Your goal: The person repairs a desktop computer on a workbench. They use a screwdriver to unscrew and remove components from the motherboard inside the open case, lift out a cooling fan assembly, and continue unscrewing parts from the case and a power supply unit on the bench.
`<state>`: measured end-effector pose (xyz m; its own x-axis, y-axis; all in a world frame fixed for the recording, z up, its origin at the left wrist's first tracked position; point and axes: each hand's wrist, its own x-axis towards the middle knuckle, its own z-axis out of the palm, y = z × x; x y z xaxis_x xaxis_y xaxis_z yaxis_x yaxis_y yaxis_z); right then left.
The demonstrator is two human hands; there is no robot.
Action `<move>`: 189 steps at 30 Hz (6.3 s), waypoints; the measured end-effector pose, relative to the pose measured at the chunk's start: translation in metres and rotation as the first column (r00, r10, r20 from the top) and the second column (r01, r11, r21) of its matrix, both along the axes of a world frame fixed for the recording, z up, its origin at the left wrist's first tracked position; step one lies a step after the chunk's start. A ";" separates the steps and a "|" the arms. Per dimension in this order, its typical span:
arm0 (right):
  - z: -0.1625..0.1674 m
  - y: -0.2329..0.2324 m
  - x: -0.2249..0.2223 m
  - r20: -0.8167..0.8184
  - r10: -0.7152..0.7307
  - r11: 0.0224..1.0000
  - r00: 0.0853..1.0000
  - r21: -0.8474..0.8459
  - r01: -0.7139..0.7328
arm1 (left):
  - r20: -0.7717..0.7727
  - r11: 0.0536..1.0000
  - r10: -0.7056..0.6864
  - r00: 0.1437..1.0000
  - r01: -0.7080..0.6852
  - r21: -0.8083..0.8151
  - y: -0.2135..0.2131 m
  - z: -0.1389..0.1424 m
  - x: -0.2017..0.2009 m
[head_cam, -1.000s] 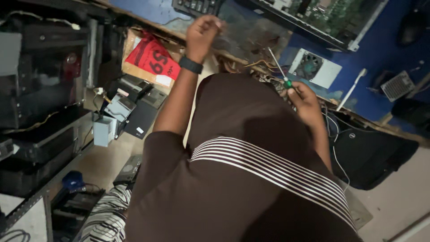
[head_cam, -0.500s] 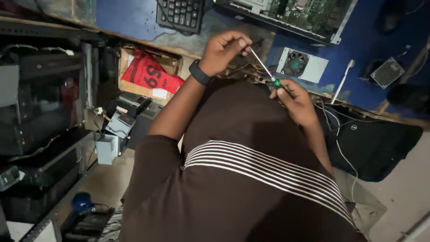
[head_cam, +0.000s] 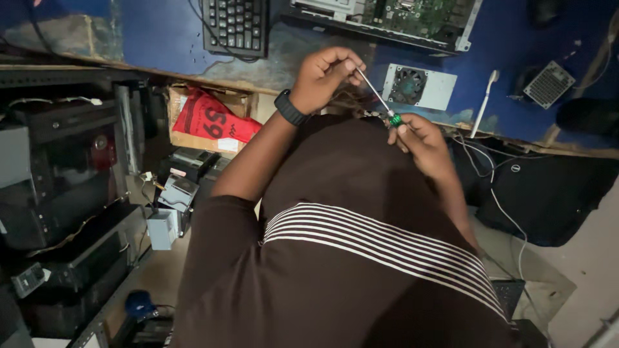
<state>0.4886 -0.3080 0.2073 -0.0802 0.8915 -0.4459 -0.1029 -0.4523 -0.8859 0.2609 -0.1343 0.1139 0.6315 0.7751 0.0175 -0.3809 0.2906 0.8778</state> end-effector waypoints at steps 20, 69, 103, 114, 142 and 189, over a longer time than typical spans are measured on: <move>0.014 -0.041 0.120 -0.208 -0.226 0.949 0.952 -0.268 0.167 | 0.026 0.996 0.091 0.996 -0.090 -0.008 -0.044 0.005 0.128; 0.011 -0.018 0.203 0.890 0.324 0.927 0.321 -0.231 -0.294 | -0.622 0.697 -0.044 0.782 0.470 0.542 -0.051 -0.058 0.234; 0.023 0.049 0.150 0.981 0.146 0.826 0.128 -0.050 -0.561 | -0.465 0.540 0.103 0.880 0.343 0.768 -0.053 -0.049 0.237; 0.027 0.050 0.175 0.981 0.063 0.788 -0.184 -0.162 -0.594 | -0.337 0.520 0.106 0.936 0.237 0.821 -0.052 -0.032 0.240; 0.058 0.039 0.164 0.937 0.273 0.846 -0.218 -0.342 -0.408 | -0.407 0.800 -0.144 0.902 0.348 0.488 -0.047 -0.016 0.249; -0.011 0.070 0.001 0.571 0.395 0.906 0.719 -0.113 -0.408 | -0.528 0.638 0.569 0.630 0.066 0.767 0.011 -0.046 -0.062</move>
<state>0.4895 -0.2377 0.1966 -0.1711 0.8435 -0.5091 0.6085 -0.3160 -0.7280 0.1992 -0.1233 0.0682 0.4626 0.8454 0.2671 0.4586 -0.4860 0.7439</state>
